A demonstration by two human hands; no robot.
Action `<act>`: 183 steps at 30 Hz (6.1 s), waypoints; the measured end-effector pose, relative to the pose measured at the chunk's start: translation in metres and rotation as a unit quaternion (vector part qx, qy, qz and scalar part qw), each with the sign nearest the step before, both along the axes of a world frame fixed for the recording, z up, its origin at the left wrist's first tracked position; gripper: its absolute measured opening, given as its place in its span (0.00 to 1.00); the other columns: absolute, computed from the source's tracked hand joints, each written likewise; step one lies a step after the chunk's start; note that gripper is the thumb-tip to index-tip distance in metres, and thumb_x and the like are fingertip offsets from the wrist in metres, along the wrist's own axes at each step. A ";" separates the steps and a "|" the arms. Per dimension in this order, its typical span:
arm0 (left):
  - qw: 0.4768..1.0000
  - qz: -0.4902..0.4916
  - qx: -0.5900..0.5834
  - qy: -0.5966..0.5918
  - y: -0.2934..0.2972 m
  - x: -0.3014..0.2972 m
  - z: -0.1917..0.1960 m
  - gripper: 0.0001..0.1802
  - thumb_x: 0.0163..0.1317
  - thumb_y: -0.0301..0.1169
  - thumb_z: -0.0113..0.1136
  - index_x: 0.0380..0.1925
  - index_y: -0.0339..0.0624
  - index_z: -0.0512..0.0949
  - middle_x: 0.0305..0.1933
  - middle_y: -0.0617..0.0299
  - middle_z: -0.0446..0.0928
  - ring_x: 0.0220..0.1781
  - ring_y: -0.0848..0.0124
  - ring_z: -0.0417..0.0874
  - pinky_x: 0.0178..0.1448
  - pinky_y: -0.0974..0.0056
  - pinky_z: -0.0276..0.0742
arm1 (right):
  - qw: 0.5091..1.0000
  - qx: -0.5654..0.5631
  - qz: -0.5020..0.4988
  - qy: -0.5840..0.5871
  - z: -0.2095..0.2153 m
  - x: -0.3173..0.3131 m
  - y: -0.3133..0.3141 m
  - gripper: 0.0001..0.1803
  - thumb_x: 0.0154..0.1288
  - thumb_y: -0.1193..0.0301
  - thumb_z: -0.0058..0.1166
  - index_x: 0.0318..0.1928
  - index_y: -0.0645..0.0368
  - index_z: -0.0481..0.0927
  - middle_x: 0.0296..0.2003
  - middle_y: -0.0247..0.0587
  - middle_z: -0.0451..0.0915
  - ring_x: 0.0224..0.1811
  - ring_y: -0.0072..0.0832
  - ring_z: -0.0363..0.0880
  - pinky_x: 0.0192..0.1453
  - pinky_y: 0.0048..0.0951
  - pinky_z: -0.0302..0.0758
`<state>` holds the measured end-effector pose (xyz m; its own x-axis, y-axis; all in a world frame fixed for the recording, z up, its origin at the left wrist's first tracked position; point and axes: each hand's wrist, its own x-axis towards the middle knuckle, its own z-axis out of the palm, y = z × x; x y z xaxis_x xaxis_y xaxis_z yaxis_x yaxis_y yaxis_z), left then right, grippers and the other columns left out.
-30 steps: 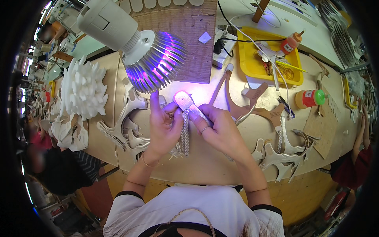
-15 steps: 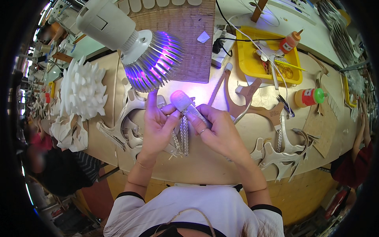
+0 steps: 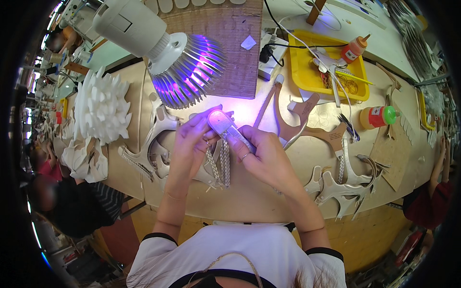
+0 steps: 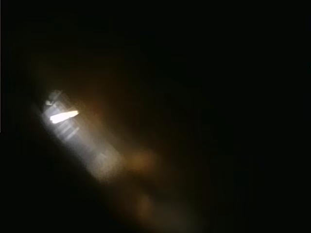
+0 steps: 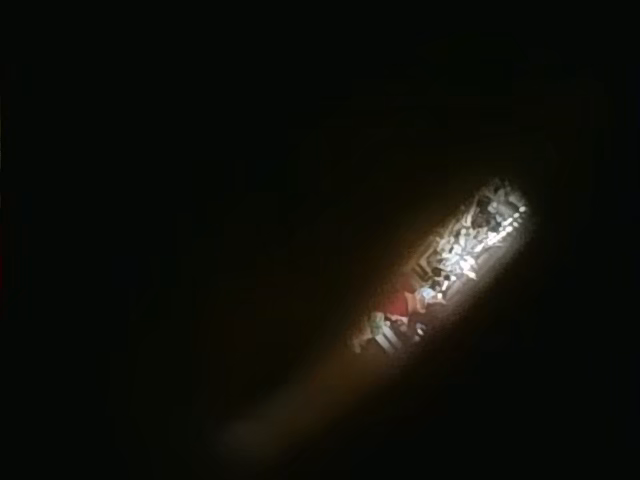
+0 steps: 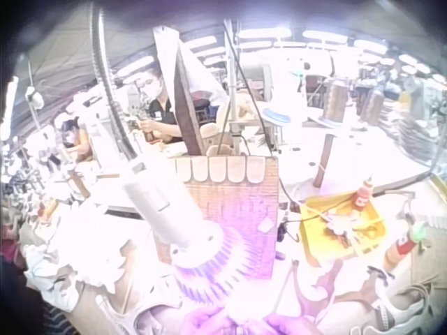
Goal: The person applies glue from a squeeze bottle to small white decorative pieces and attaches them to larger white components on a workbench. They repeatedly pick up pieces, apply adhesive, and press them into place under a UV lamp.
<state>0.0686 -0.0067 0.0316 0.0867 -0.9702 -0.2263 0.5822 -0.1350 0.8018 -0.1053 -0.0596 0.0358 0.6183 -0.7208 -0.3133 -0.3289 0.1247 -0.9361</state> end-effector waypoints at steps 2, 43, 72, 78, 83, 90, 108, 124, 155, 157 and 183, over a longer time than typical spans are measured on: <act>0.996 0.006 0.010 -0.085 -0.004 -0.002 -0.002 0.20 0.67 0.28 0.54 0.55 0.25 0.70 0.51 0.49 0.78 0.50 0.72 0.80 0.57 0.68 0.75 | 1.000 -0.001 0.004 0.001 0.000 0.001 0.000 0.15 0.69 0.63 0.52 0.39 0.67 0.77 0.26 0.31 0.75 0.26 0.15 0.71 0.29 0.20 0.68; 0.996 -0.026 0.066 -0.048 -0.013 0.002 -0.021 0.22 0.63 0.25 0.60 0.56 0.28 0.68 0.42 0.55 0.81 0.39 0.75 0.82 0.44 0.71 0.81 | 0.996 0.069 -0.021 -0.054 -0.026 0.000 0.005 0.15 0.71 0.63 0.50 0.43 0.65 0.78 0.25 0.29 0.75 0.25 0.13 0.70 0.29 0.18 0.65; 0.995 0.021 0.010 -0.099 -0.001 -0.016 -0.027 0.19 0.61 0.24 0.61 0.51 0.28 0.73 0.45 0.57 0.80 0.47 0.73 0.81 0.51 0.70 0.78 | 0.990 -0.074 -0.121 0.003 -0.025 0.002 0.026 0.14 0.66 0.65 0.54 0.34 0.65 0.79 0.15 0.36 0.74 0.17 0.16 0.68 0.24 0.23 0.65; 0.998 0.054 -0.015 -0.027 0.017 -0.022 0.001 0.17 0.61 0.27 0.63 0.47 0.31 0.75 0.42 0.60 0.80 0.42 0.78 0.79 0.49 0.71 0.76 | 0.970 -0.223 -0.091 0.013 0.008 -0.008 0.040 0.15 0.58 0.64 0.63 0.38 0.64 0.80 0.21 0.39 0.76 0.21 0.25 0.72 0.29 0.26 0.70; 0.995 -0.013 -0.098 -0.011 0.053 -0.009 0.049 0.14 0.61 0.28 0.62 0.44 0.34 0.74 0.41 0.60 0.80 0.43 0.75 0.81 0.51 0.69 0.78 | 0.881 -0.473 0.020 0.002 0.059 -0.032 0.057 0.26 0.56 0.51 0.61 0.43 0.62 0.81 0.20 0.34 0.72 0.24 0.30 0.72 0.41 0.30 0.73; 0.990 0.085 -0.111 -0.018 0.108 0.016 0.059 0.13 0.63 0.27 0.60 0.46 0.34 0.73 0.40 0.58 0.80 0.42 0.72 0.83 0.45 0.68 0.80 | 0.816 -0.509 0.252 0.105 0.097 -0.034 0.091 0.37 0.56 0.46 0.56 0.58 0.62 0.74 0.18 0.26 0.68 0.21 0.27 0.69 0.31 0.33 0.63; 0.858 0.484 0.013 -0.175 0.190 0.213 -0.063 0.18 0.64 0.29 0.59 0.50 0.32 0.70 0.43 0.57 0.79 0.43 0.72 0.81 0.49 0.68 0.78 | 0.682 -0.623 0.382 0.001 -0.008 0.232 0.073 0.17 0.65 0.59 0.51 0.45 0.60 0.77 0.31 0.40 0.80 0.42 0.34 0.77 0.49 0.37 0.65; 0.578 0.330 0.029 -0.746 0.166 0.185 -0.094 0.20 0.64 0.33 0.57 0.55 0.38 0.73 0.59 0.50 0.72 0.64 0.55 0.68 0.69 0.53 0.58 | 0.763 -0.595 0.254 0.011 -0.036 0.140 0.045 0.24 0.60 0.65 0.56 0.56 0.57 0.72 0.63 0.49 0.64 0.71 0.42 0.55 0.73 0.49 0.51; 0.515 0.271 -0.035 -0.812 0.114 0.086 -0.031 0.19 0.66 0.32 0.55 0.51 0.30 0.74 0.58 0.44 0.72 0.59 0.51 0.73 0.63 0.51 0.66 | 0.850 -0.430 -0.159 0.259 -0.012 -0.150 0.039 0.12 0.62 0.64 0.56 0.39 0.61 0.80 0.37 0.44 0.80 0.40 0.42 0.79 0.44 0.41 0.74; 0.534 0.247 -0.076 -0.805 0.103 0.055 -0.028 0.15 0.65 0.28 0.55 0.48 0.30 0.76 0.56 0.46 0.74 0.57 0.53 0.75 0.61 0.53 0.68 | 0.856 -0.390 -0.185 0.285 -0.010 -0.152 0.032 0.11 0.63 0.64 0.55 0.38 0.59 0.81 0.35 0.44 0.81 0.39 0.42 0.79 0.43 0.41 0.74; 0.696 0.126 -0.120 -0.697 0.081 -0.056 -0.009 0.08 0.57 0.19 0.57 0.38 0.34 0.79 0.41 0.51 0.81 0.45 0.57 0.82 0.52 0.59 0.75 | 0.781 -0.046 -0.583 0.218 -0.084 -0.423 -0.335 0.30 0.62 0.46 0.53 0.43 0.66 0.77 0.34 0.46 0.81 0.30 0.32 0.83 0.30 0.32 0.80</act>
